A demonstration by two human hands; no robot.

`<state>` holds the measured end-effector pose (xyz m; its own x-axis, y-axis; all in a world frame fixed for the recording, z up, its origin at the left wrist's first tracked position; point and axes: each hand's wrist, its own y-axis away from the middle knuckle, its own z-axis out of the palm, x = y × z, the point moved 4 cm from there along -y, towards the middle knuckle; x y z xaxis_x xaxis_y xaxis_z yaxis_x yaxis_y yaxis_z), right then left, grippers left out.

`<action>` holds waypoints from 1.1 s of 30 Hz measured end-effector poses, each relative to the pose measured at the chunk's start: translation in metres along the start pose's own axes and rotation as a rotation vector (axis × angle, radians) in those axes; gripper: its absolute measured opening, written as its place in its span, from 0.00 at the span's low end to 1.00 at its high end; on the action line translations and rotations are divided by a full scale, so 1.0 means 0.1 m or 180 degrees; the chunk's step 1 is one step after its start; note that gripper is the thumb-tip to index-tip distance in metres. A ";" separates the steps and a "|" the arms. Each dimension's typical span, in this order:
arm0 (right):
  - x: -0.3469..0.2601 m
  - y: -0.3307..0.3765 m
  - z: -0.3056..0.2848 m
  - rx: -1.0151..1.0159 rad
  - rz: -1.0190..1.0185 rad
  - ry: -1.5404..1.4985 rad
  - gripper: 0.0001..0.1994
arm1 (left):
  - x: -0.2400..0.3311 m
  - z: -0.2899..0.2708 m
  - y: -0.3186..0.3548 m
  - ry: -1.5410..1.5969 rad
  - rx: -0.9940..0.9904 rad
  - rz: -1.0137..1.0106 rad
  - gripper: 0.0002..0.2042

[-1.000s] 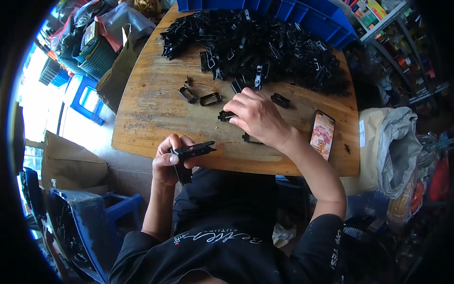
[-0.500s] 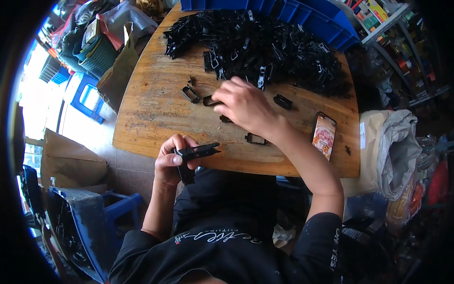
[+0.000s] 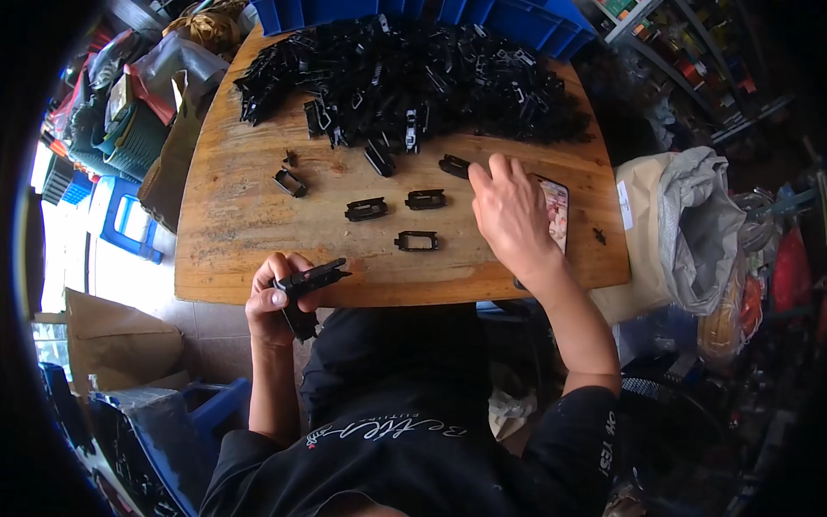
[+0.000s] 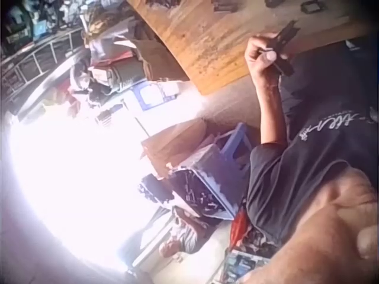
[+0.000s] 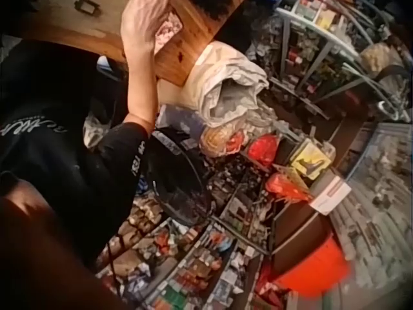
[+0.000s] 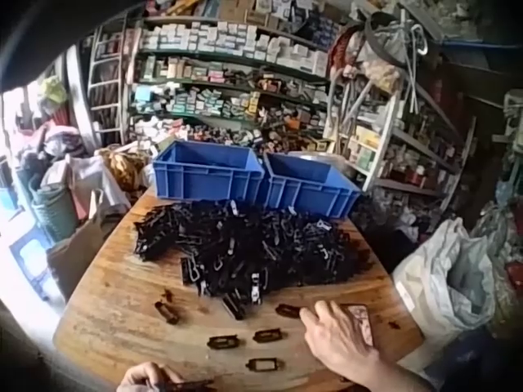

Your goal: Assembling and sorting small black plastic components at a workbench.

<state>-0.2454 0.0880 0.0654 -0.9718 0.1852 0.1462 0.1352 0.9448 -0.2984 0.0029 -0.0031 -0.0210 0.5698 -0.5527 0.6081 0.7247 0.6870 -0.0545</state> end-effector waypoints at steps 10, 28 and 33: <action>-0.14 0.11 0.11 -0.1070 -0.0401 0.0325 0.22 | -0.02 -0.01 0.01 -0.0022 0.0149 0.0110 0.09; 2.99 0.22 1.00 0.0315 0.3121 -0.1739 0.09 | 0.00 -0.05 0.02 -0.0131 0.0245 0.0178 0.11; 2.71 0.35 0.76 0.0352 0.3187 -0.2344 0.09 | -0.01 -0.04 0.01 -0.0098 0.0230 0.0127 0.11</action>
<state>-0.5188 0.1504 0.0227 -0.3333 0.5807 -0.7427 0.8954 0.4416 -0.0565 0.0040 -0.0038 -0.0249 0.5846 -0.5104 0.6307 0.6711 0.7410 -0.0225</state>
